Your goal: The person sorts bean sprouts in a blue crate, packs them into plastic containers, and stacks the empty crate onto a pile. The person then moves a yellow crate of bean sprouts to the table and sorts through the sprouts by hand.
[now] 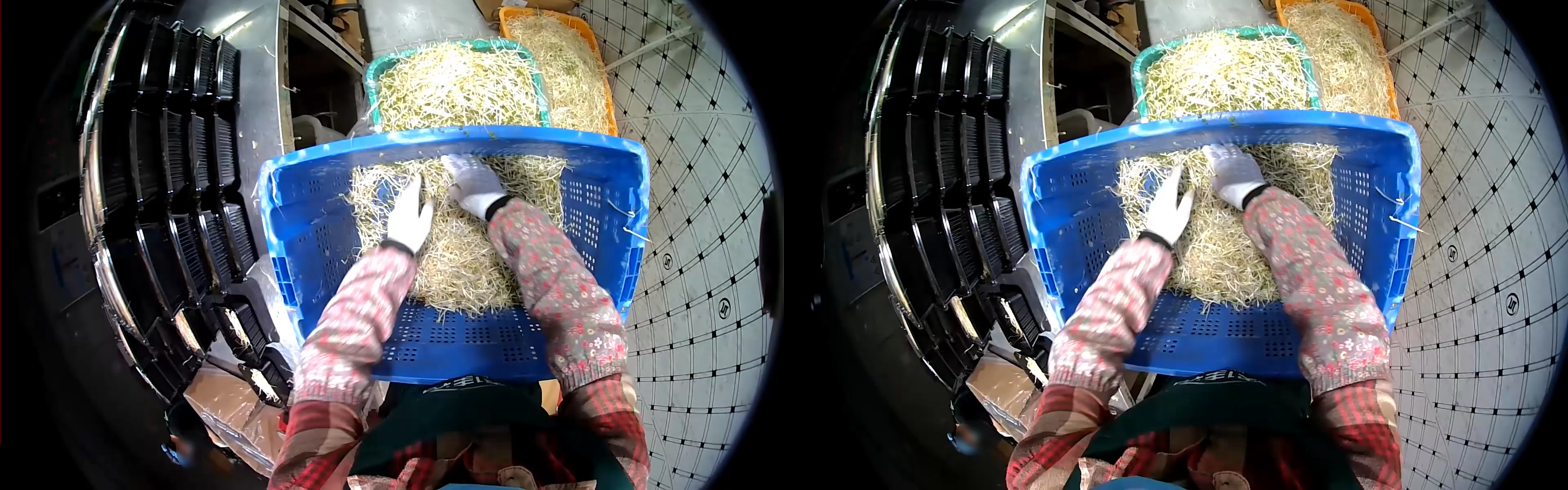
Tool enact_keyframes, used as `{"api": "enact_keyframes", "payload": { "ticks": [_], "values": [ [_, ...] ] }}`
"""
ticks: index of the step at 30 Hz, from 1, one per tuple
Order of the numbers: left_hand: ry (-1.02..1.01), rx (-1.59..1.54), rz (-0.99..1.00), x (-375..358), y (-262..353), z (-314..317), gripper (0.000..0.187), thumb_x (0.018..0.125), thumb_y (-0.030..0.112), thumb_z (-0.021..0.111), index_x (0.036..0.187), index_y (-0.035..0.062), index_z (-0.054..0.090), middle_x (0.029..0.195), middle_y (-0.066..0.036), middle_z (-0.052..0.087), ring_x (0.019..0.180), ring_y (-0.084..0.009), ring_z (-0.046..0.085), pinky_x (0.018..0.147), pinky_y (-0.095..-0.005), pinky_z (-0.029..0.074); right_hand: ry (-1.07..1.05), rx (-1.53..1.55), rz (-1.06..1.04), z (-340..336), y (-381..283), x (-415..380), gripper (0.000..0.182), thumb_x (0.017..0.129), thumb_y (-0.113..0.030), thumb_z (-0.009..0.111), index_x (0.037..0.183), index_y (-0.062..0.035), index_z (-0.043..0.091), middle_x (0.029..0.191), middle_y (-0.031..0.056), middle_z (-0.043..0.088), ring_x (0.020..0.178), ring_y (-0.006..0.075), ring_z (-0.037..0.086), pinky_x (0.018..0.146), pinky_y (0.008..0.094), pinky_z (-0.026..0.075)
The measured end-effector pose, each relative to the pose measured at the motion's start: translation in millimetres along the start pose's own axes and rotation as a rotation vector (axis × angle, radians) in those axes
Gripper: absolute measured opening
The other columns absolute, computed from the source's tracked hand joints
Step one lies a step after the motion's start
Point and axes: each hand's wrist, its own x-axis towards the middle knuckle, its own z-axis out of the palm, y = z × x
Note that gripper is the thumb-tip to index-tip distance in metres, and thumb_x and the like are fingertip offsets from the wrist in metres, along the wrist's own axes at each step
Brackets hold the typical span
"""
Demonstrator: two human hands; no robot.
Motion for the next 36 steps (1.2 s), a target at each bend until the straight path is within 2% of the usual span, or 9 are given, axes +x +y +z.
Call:
{"api": "enact_keyframes", "payload": {
  "ticks": [3,5,6,14,17,22,28,31,36],
  "values": [
    [-0.067,0.285,-0.027,4.3,-21.1,43.3,0.050,0.094,0.025,0.055,0.140,0.0054,0.048,0.137,-0.025,0.052,0.130,-0.0422,0.045,0.111,-0.0442,0.035,0.017,-0.135,0.009,22.4,-3.7,-20.5,0.065,0.093,-0.033,0.055,0.149,-0.0123,0.033,0.151,0.0157,0.039,0.138,0.0356,0.037,0.106,0.0489,0.039],
    [-0.588,0.285,-0.194,-20.1,16.8,14.8,0.040,0.092,0.025,0.056,0.128,0.0098,0.059,0.129,-0.028,0.055,0.120,-0.0429,0.052,0.101,-0.0479,0.043,-0.538,0.068,0.096,9.4,-14.5,-59.7,0.056,0.096,-0.042,0.051,0.142,-0.0105,0.043,0.150,0.0158,0.038,0.136,0.0374,0.039,0.108,0.0504,0.040],
    [-0.515,0.238,-0.037,-56.6,18.8,7.6,0.043,0.091,0.026,0.058,0.131,0.0119,0.057,0.128,-0.029,0.055,0.117,-0.0429,0.054,0.100,-0.0492,0.044,-0.166,0.080,-0.129,45.1,-3.0,-104.5,0.060,0.097,-0.047,0.048,0.144,-0.0103,0.042,0.153,0.0155,0.035,0.136,0.0394,0.038,0.110,0.0499,0.038],
    [-0.624,0.361,0.020,-99.1,22.6,-21.5,0.129,0.059,0.043,0.086,0.157,0.0136,0.007,0.162,-0.019,0.006,0.144,-0.0440,0.022,0.111,-0.0594,0.030,-0.333,-0.019,0.025,-11.6,-15.4,-131.2,0.131,0.058,-0.034,0.091,0.156,-0.0187,0.006,0.159,0.0239,0.011,0.139,0.0455,0.032,0.107,0.0502,0.042],
    [-0.407,0.177,-0.076,-86.6,2.0,14.7,0.098,0.069,0.026,0.077,0.152,0.0109,0.027,0.145,-0.025,0.040,0.130,-0.0424,0.043,0.106,-0.0439,0.042,-0.335,0.126,0.003,18.5,-3.8,-107.9,0.116,0.067,-0.024,0.084,0.156,-0.0144,0.010,0.151,0.0240,0.029,0.126,0.0390,0.048,0.097,0.0431,0.050],
    [-0.419,0.046,-0.112,-94.7,-0.6,-19.9,0.047,0.077,0.019,0.070,0.122,0.0080,0.062,0.104,-0.014,0.066,0.099,-0.0316,0.064,0.091,-0.0386,0.050,-0.072,0.425,0.118,13.7,27.4,-119.2,0.031,0.083,-0.014,0.065,0.114,-0.0167,0.070,0.110,0.0100,0.067,0.102,0.0298,0.065,0.093,0.0389,0.051],
    [-0.476,0.173,-0.118,-89.1,-23.1,-15.4,0.106,0.063,0.024,0.084,0.153,0.0158,0.028,0.153,-0.021,0.030,0.139,-0.0411,0.031,0.116,-0.0439,0.029,-0.424,0.175,0.281,-14.7,17.0,-102.6,0.113,0.070,-0.029,0.087,0.157,-0.0194,0.015,0.153,0.0258,0.030,0.141,0.0415,0.032,0.114,0.0481,0.036],
    [-0.524,0.202,-0.343,-84.5,-45.1,5.3,0.077,0.070,0.017,0.077,0.140,0.0110,0.045,0.137,-0.024,0.049,0.123,-0.0392,0.051,0.103,-0.0417,0.044,-0.318,0.183,0.304,11.7,16.5,-101.3,0.073,0.077,-0.020,0.076,0.143,-0.0167,0.045,0.142,0.0212,0.048,0.122,0.0371,0.054,0.100,0.0446,0.048],
    [-0.343,0.076,-0.029,-98.2,-0.4,-49.7,0.032,0.079,0.010,0.066,0.111,0.0126,0.067,0.101,-0.012,0.065,0.095,-0.0304,0.064,0.085,-0.0378,0.052,0.055,0.526,0.240,-11.2,48.8,-121.0,0.027,0.081,-0.012,0.068,0.107,-0.0088,0.072,0.099,0.0120,0.072,0.092,0.0297,0.068,0.086,0.0379,0.053]
  ]
}}
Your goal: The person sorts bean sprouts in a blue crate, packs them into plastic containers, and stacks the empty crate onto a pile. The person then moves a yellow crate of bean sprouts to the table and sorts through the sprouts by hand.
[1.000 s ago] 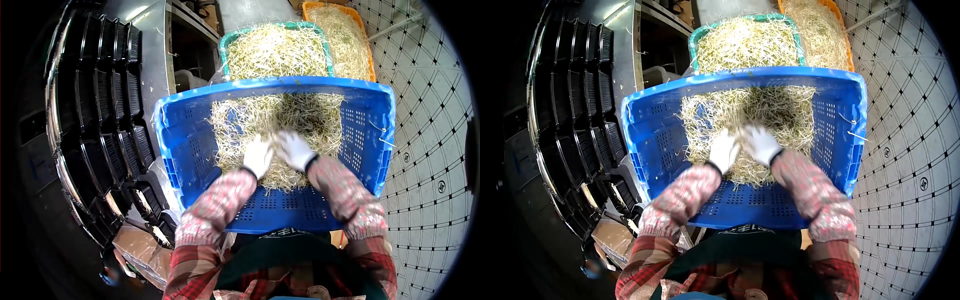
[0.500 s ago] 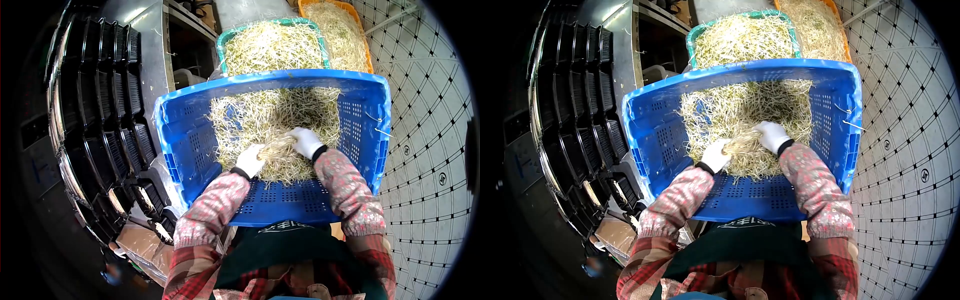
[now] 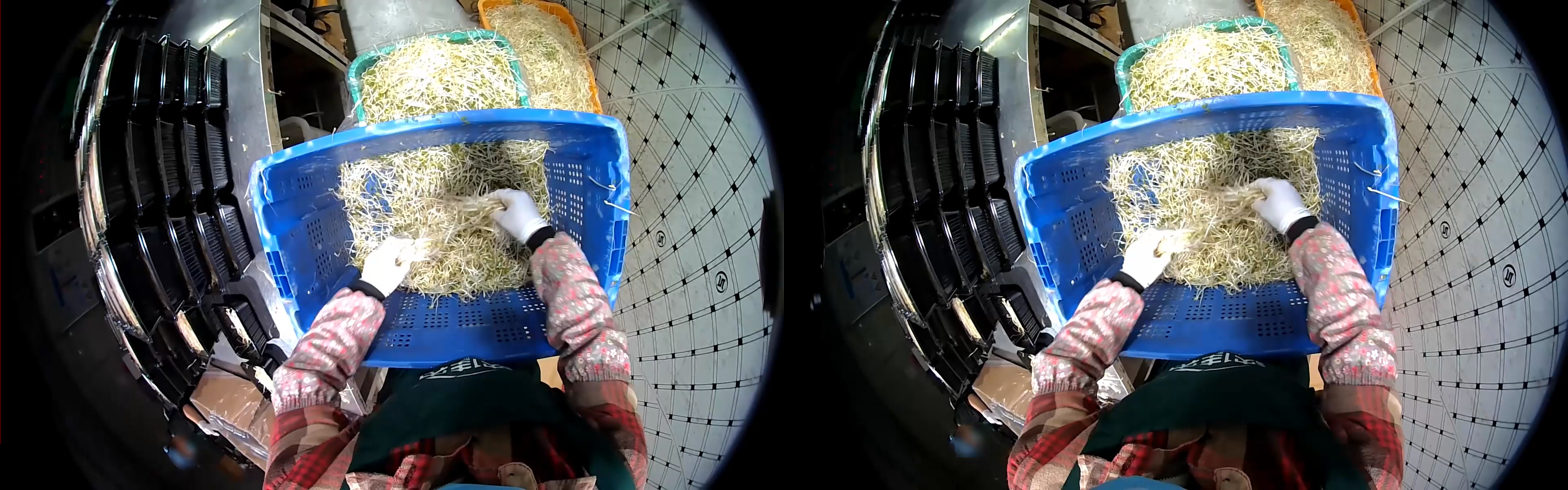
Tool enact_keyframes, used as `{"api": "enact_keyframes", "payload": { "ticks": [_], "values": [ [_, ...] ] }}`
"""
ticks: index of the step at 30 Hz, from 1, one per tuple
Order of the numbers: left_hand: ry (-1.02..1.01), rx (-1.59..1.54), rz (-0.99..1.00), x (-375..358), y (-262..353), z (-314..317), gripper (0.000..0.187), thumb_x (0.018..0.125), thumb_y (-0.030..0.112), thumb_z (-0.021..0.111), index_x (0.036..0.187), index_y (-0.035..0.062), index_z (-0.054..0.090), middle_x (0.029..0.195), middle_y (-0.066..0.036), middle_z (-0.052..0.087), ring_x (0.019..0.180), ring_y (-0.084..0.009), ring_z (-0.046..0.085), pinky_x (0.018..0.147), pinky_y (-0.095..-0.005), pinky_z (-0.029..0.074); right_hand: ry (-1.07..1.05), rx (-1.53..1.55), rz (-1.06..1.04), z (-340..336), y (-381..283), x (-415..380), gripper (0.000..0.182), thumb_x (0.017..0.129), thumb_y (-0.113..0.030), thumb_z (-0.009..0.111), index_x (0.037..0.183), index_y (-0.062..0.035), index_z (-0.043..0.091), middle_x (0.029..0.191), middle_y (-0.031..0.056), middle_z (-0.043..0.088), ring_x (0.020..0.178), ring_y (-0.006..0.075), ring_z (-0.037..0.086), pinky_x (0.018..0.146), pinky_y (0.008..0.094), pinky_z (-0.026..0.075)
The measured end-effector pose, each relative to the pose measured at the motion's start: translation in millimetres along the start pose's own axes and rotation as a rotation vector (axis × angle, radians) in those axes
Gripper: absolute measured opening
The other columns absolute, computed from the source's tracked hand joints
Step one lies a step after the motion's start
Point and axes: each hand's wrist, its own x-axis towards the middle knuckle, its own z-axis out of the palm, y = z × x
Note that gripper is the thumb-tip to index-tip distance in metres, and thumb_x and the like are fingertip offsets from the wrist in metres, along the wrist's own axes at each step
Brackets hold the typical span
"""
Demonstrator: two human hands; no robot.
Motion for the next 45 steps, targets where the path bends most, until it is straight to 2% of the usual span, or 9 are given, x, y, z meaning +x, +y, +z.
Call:
{"api": "enact_keyframes", "payload": {
  "ticks": [3,9,13,18,24,31,36,41,45],
  "values": [
    [0.082,0.077,0.315,-2.3,38.5,-7.0,0.044,0.075,0.009,0.068,0.118,0.0148,0.065,0.111,-0.011,0.065,0.104,-0.0307,0.061,0.091,-0.0376,0.051,-0.056,0.067,-0.097,-10.1,-35.9,2.5,0.030,0.083,-0.015,0.069,0.112,-0.0094,0.071,0.107,0.0133,0.070,0.097,0.0289,0.067,0.089,0.0365,0.052],
    [-0.046,0.212,0.084,7.7,39.8,12.9,0.097,0.066,0.022,0.084,0.150,0.0146,0.034,0.154,-0.021,0.029,0.136,-0.0398,0.039,0.107,-0.0434,0.042,-0.278,-0.318,-0.046,2.7,-37.2,19.3,0.077,0.083,-0.027,0.073,0.149,-0.0099,0.038,0.137,0.0225,0.052,0.125,0.0365,0.053,0.106,0.0413,0.044],
    [-0.179,0.234,0.008,24.5,31.8,12.0,0.123,0.057,0.025,0.090,0.156,0.0123,0.018,0.160,-0.022,0.014,0.142,-0.0404,0.031,0.110,-0.0427,0.040,-0.352,-0.448,0.089,2.5,-50.3,-3.6,0.123,0.068,-0.038,0.087,0.157,-0.0113,0.006,0.158,0.0278,0.015,0.140,0.0416,0.033,0.111,0.0450,0.041],
    [-0.275,0.339,-0.040,87.3,22.7,35.4,0.135,0.055,0.026,0.093,0.157,0.0135,0.005,0.155,-0.024,0.025,0.129,-0.0417,0.046,0.103,-0.0437,0.046,-0.327,-0.512,-0.003,53.9,-40.9,9.4,0.130,0.057,-0.024,0.091,0.155,-0.0128,0.006,0.154,0.0229,0.024,0.130,0.0384,0.045,0.097,0.0438,0.052],
    [-0.123,0.190,-0.072,73.2,2.0,35.1,0.035,0.077,0.025,0.072,0.111,0.0154,0.067,0.104,-0.012,0.065,0.101,-0.0323,0.062,0.090,-0.0416,0.049,-0.151,-0.283,-0.135,45.5,-14.5,11.3,0.034,0.088,-0.013,0.054,0.119,-0.0157,0.069,0.115,0.0122,0.067,0.103,0.0322,0.065,0.091,0.0427,0.051],
    [-0.017,0.271,0.191,23.2,-4.5,3.4,0.038,0.074,0.013,0.071,0.111,0.0118,0.066,0.098,-0.013,0.066,0.091,-0.0309,0.066,0.077,-0.0395,0.054,-0.152,0.110,0.232,-25.5,-33.0,1.5,0.031,0.082,-0.018,0.070,0.111,-0.0081,0.070,0.095,0.0147,0.072,0.088,0.0276,0.069,0.082,0.0387,0.054],
    [-0.004,0.367,0.209,20.9,36.8,27.8,0.064,0.074,0.015,0.074,0.135,0.0137,0.055,0.136,-0.017,0.054,0.127,-0.0328,0.051,0.109,-0.0413,0.040,-0.228,-0.196,0.001,28.4,-37.9,21.5,0.060,0.076,-0.022,0.073,0.131,-0.0040,0.058,0.119,0.0204,0.066,0.113,0.0319,0.062,0.097,0.0397,0.049],
    [0.164,-0.011,0.047,-19.0,20.4,0.3,0.046,0.081,0.019,0.073,0.124,0.0090,0.062,0.126,-0.015,0.061,0.114,-0.0304,0.059,0.099,-0.0367,0.047,-0.328,-0.441,0.098,15.4,-76.1,16.7,0.120,0.070,-0.042,0.085,0.153,0.0045,0.013,0.140,0.0313,0.046,0.130,0.0401,0.047,0.107,0.0399,0.044],
    [0.212,-0.243,-0.157,-40.0,54.3,-26.3,0.039,0.083,0.018,0.074,0.119,0.0074,0.065,0.117,-0.013,0.066,0.099,-0.0247,0.065,0.090,-0.0324,0.051,-0.323,-0.666,0.005,68.7,-84.9,7.4,0.147,0.051,-0.048,0.094,0.156,-0.0101,0.000,0.159,0.0281,0.013,0.135,0.0459,0.036,0.099,0.0487,0.048]
  ]
}}
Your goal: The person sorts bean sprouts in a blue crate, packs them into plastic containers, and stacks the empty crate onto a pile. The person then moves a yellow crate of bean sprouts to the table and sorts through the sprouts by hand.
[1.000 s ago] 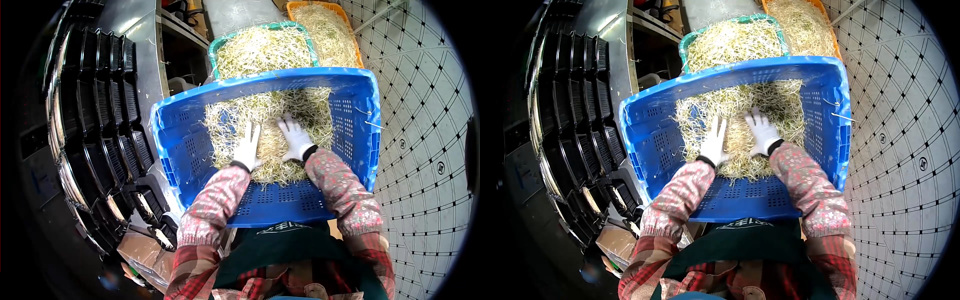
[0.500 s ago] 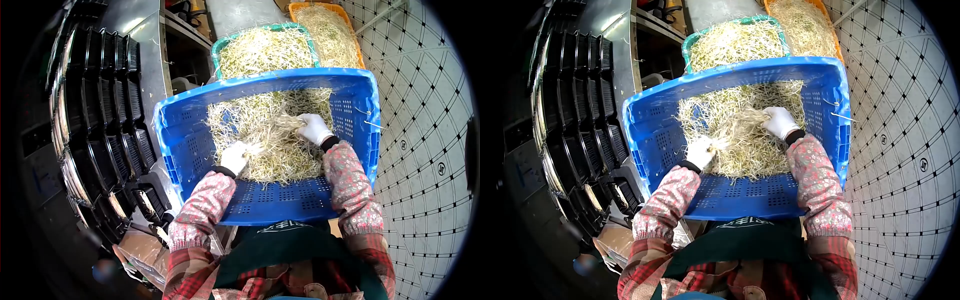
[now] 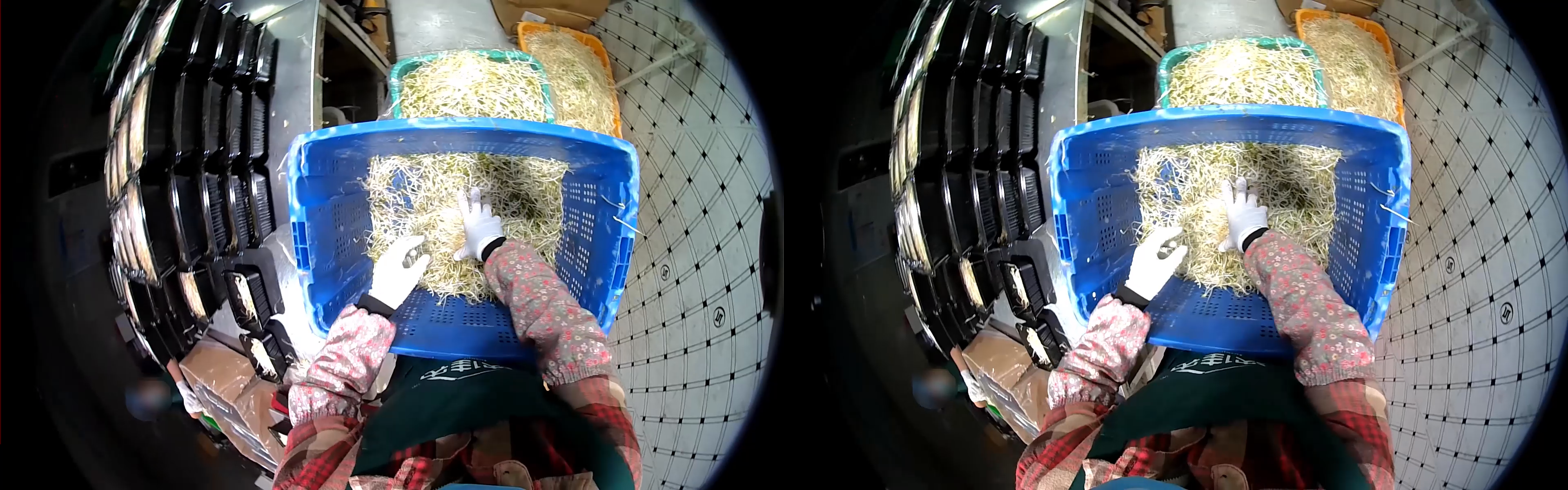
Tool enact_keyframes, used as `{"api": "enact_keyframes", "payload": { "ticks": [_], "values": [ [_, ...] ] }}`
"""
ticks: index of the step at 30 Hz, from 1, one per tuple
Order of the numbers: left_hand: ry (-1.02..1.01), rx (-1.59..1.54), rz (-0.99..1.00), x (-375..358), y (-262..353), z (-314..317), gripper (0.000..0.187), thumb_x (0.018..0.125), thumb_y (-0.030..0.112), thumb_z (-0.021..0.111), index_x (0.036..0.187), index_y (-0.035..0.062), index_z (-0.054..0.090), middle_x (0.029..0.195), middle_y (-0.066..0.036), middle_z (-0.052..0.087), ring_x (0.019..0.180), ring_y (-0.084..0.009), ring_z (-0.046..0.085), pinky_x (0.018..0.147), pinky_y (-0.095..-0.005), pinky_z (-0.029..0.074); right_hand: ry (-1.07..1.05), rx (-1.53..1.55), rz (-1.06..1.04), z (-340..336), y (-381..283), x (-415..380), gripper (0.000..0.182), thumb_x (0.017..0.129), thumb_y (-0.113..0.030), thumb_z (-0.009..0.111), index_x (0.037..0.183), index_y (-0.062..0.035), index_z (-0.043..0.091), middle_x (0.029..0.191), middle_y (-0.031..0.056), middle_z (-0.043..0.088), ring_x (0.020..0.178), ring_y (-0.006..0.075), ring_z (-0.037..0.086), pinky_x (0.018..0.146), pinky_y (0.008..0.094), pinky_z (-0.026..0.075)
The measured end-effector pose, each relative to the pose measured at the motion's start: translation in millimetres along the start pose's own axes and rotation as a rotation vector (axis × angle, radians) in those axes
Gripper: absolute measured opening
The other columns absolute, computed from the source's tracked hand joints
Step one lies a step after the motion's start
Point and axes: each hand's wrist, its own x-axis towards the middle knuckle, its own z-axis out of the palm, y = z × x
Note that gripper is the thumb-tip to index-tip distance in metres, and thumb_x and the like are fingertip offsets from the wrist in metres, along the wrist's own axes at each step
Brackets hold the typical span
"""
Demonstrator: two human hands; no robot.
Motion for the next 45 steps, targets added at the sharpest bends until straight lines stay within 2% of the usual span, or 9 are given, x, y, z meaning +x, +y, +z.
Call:
{"api": "enact_keyframes", "payload": {
  "ticks": [5,9,12,24,26,29,33,39,45],
  "values": [
    [0.265,-0.165,0.019,-52.7,26.4,-27.5,0.032,0.087,0.005,0.070,0.118,0.0049,0.066,0.108,-0.009,0.068,0.089,-0.0138,0.065,0.082,-0.0263,0.052,0.232,0.172,-0.187,46.1,40.1,50.2,0.066,0.080,-0.032,0.070,0.137,-0.0058,0.051,0.120,0.0185,0.063,0.112,0.0346,0.060,0.093,0.0427,0.051],
    [0.422,-0.370,-0.138,-101.6,13.1,-32.4,0.028,0.089,0.004,0.067,0.118,0.0030,0.066,0.107,-0.007,0.068,0.085,-0.0091,0.062,0.078,-0.0234,0.051,-0.080,0.062,-0.035,-17.5,21.4,19.9,0.093,0.074,-0.033,0.082,0.148,-0.0013,0.035,0.131,0.0250,0.057,0.121,0.0369,0.055,0.100,0.0401,0.048],
    [0.495,-0.509,-0.186,-132.6,29.2,-37.8,0.026,0.092,0.003,0.064,0.118,0.0017,0.065,0.107,-0.006,0.068,0.090,-0.0096,0.063,0.080,-0.0234,0.050,0.119,-0.061,0.055,-6.9,-3.7,8.2,0.100,0.071,-0.036,0.085,0.148,0.0009,0.032,0.132,0.0263,0.056,0.124,0.0377,0.053,0.102,0.0393,0.047],
    [0.847,-0.284,-0.230,-252.3,16.0,-49.2,0.026,0.089,0.013,0.067,0.112,0.0032,0.068,0.104,-0.011,0.071,0.088,-0.0183,0.067,0.078,-0.0296,0.054,0.097,0.896,-0.365,34.1,55.2,50.8,0.044,0.073,-0.015,0.082,0.111,0.0008,0.067,0.102,0.0141,0.072,0.091,0.0218,0.069,0.085,0.0375,0.054],
    [0.872,-0.432,-0.217,-280.4,20.2,-56.1,0.027,0.089,0.009,0.066,0.115,0.0019,0.067,0.105,-0.009,0.069,0.093,-0.0156,0.066,0.078,-0.0278,0.054,0.131,0.404,-0.220,-2.3,22.7,5.6,0.041,0.074,-0.012,0.081,0.110,0.0017,0.068,0.101,0.0108,0.073,0.092,0.0205,0.069,0.087,0.0334,0.053],
    [1.070,-0.431,-0.244,-340.9,5.7,-56.7,0.031,0.089,0.006,0.067,0.119,0.0009,0.065,0.110,-0.008,0.067,0.096,-0.0133,0.064,0.082,-0.0265,0.053,0.058,0.918,-0.430,18.1,66.0,40.0,0.034,0.077,-0.006,0.077,0.109,0.0016,0.069,0.101,0.0060,0.071,0.087,0.0177,0.066,0.082,0.0312,0.052],
    [1.555,-0.071,-0.275,-447.5,-43.4,-63.5,0.039,0.082,0.005,0.074,0.119,0.0026,0.064,0.118,-0.013,0.065,0.111,-0.0251,0.062,0.095,-0.0339,0.049,0.278,0.417,-0.331,21.5,86.6,64.5,0.044,0.070,-0.008,0.081,0.108,0.0059,0.066,0.100,0.0133,0.071,0.090,0.0241,0.067,0.085,0.0369,0.052],
    [1.958,0.765,-1.127,-687.2,-134.2,-36.1,0.065,0.072,0.020,0.081,0.130,0.0020,0.055,0.135,-0.022,0.052,0.129,-0.0437,0.043,0.110,-0.0503,0.034,0.363,0.397,-0.528,-45.3,-22.6,-30.6,0.042,0.083,-0.014,0.075,0.120,0.0047,0.066,0.117,0.0126,0.068,0.101,0.0221,0.063,0.091,0.0327,0.050],
    [1.323,0.315,-1.875,-822.2,-217.2,73.4,0.066,0.084,0.045,0.064,0.137,0.0078,0.050,0.141,-0.014,0.049,0.142,-0.0417,0.026,0.107,-0.0658,0.025,0.545,0.458,-0.611,-67.2,-123.9,-120.5,0.041,0.084,-0.014,0.074,0.120,0.0039,0.066,0.118,0.0114,0.068,0.101,0.0216,0.063,0.090,0.0321,0.050]
  ]
}}
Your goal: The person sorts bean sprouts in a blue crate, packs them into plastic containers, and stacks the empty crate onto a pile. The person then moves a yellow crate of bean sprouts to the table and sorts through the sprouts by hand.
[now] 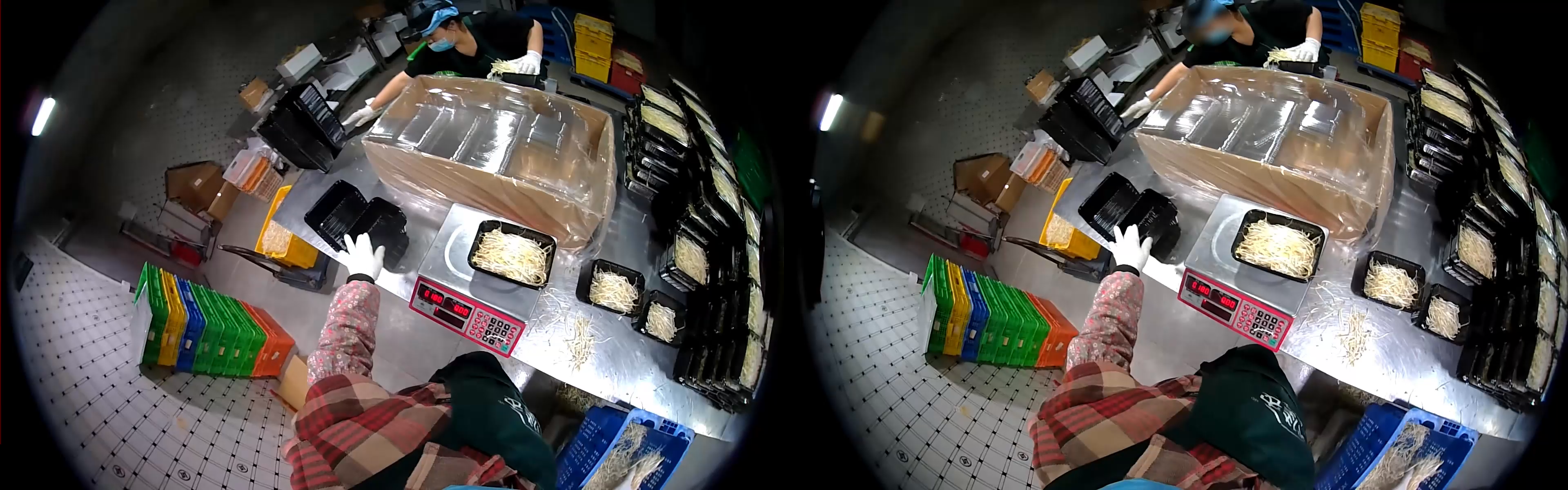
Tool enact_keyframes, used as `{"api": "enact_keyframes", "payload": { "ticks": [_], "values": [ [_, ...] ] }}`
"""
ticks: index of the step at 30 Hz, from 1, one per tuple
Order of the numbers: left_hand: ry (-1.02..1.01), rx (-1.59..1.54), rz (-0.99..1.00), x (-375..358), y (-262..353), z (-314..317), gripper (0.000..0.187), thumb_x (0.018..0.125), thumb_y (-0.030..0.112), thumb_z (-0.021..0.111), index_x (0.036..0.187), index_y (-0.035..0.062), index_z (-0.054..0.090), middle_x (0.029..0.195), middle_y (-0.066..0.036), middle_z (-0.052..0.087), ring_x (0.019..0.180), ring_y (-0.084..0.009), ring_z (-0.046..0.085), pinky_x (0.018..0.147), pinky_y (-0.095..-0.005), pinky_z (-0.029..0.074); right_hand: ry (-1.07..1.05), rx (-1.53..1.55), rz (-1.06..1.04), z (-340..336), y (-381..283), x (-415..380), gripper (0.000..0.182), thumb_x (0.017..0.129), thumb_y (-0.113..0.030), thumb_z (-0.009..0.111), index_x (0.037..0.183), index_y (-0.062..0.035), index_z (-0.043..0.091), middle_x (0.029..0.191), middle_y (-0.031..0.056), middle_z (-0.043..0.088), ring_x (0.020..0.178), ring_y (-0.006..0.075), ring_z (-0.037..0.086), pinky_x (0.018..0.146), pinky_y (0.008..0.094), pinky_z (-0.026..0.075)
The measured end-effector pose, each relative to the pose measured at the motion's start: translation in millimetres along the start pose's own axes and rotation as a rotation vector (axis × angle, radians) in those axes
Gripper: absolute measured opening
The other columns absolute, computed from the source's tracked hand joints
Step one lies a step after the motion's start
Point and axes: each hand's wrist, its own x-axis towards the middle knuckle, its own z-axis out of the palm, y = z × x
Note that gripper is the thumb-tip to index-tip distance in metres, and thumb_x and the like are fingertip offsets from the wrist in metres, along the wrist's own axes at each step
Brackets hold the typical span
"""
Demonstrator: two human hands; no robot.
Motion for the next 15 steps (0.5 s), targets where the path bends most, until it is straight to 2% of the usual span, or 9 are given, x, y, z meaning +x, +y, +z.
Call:
{"api": "enact_keyframes", "payload": {
  "ticks": [1,4,6,7,8,11,12,13,15],
  "values": [
    [-0.049,0.064,-0.009,3.8,-8.3,-1.6,0.051,0.087,0.039,0.060,0.131,0.0137,0.058,0.131,-0.011,0.059,0.137,-0.0412,0.035,0.102,-0.0645,0.032,0.004,0.016,-0.011,2.2,-13.4,3.0,0.041,0.084,-0.014,0.074,0.120,0.0038,0.066,0.118,0.0112,0.068,0.101,0.0215,0.063,0.090,0.0320,0.050],
    [-0.188,0.290,0.250,27.1,-68.1,44.1,0.031,0.091,0.041,0.050,0.094,0.0253,0.076,0.097,-0.001,0.074,0.086,-0.0282,0.070,0.067,-0.0514,0.052,0.005,0.116,0.139,11.1,-47.0,5.5,0.039,0.086,-0.015,0.074,0.120,0.0026,0.066,0.118,0.0098,0.068,0.100,0.0207,0.063,0.092,0.0307,0.050],
    [-0.201,0.138,0.139,16.0,-42.6,-5.4,0.028,0.090,0.037,0.054,0.092,0.0215,0.077,0.085,-0.007,0.073,0.079,-0.0291,0.070,0.069,-0.0436,0.055,0.026,0.164,0.012,11.0,-56.8,14.9,0.038,0.084,-0.014,0.076,0.117,0.0020,0.067,0.113,0.0101,0.070,0.096,0.0194,0.064,0.089,0.0309,0.050],
    [0.019,-0.116,0.164,10.7,-52.7,1.3,0.027,0.087,0.036,0.058,0.095,0.0198,0.078,0.088,-0.009,0.073,0.082,-0.0302,0.070,0.074,-0.0413,0.056,0.041,0.210,-0.089,15.1,-70.1,13.5,0.031,0.088,-0.010,0.070,0.115,0.0041,0.068,0.111,0.0099,0.071,0.099,0.0187,0.064,0.092,0.0307,0.048],
    [0.136,-0.089,0.150,13.9,-65.9,12.6,0.022,0.082,0.028,0.066,0.096,0.0173,0.078,0.086,-0.012,0.073,0.078,-0.0300,0.070,0.073,-0.0394,0.056,0.030,0.278,-0.185,18.0,-74.0,16.9,0.029,0.088,-0.007,0.068,0.115,0.0042,0.068,0.112,0.0098,0.071,0.101,0.0181,0.064,0.093,0.0303,0.047],
    [0.228,-0.245,-0.025,16.5,-80.7,4.5,0.022,0.077,0.016,0.074,0.098,0.0111,0.076,0.104,-0.010,0.072,0.097,-0.0282,0.067,0.086,-0.0405,0.052,0.019,0.460,-0.178,25.1,-114.5,10.3,0.034,0.084,-0.002,0.072,0.117,0.0032,0.065,0.109,0.0070,0.071,0.098,0.0143,0.065,0.089,0.0268,0.049],
    [0.376,-0.334,0.076,21.8,-90.8,-1.7,0.021,0.079,0.015,0.074,0.098,0.0077,0.074,0.116,-0.011,0.068,0.104,-0.0290,0.063,0.090,-0.0405,0.049,-0.033,0.453,-0.150,27.0,-103.5,16.3,0.034,0.083,-0.002,0.072,0.117,0.0029,0.065,0.109,0.0070,0.071,0.097,0.0142,0.065,0.088,0.0264,0.050],
    [0.519,-0.421,0.173,24.4,-79.2,-19.8,0.020,0.080,0.013,0.074,0.098,0.0043,0.073,0.128,-0.012,0.063,0.111,-0.0299,0.059,0.095,-0.0404,0.047,-0.090,0.444,-0.122,33.8,-97.4,21.4,0.035,0.083,-0.001,0.072,0.117,0.0027,0.065,0.109,0.0069,0.071,0.097,0.0141,0.066,0.087,0.0260,0.050],
    [0.644,-0.437,-0.054,2.5,-10.6,-91.8,0.018,0.086,0.009,0.070,0.103,0.0022,0.071,0.143,-0.016,0.048,0.125,-0.0312,0.049,0.106,-0.0404,0.040,-0.130,0.386,-0.083,40.2,-102.0,25.0,0.035,0.084,-0.001,0.070,0.118,0.0025,0.064,0.107,0.0065,0.070,0.092,0.0137,0.066,0.084,0.0254,0.051]
  ]
}}
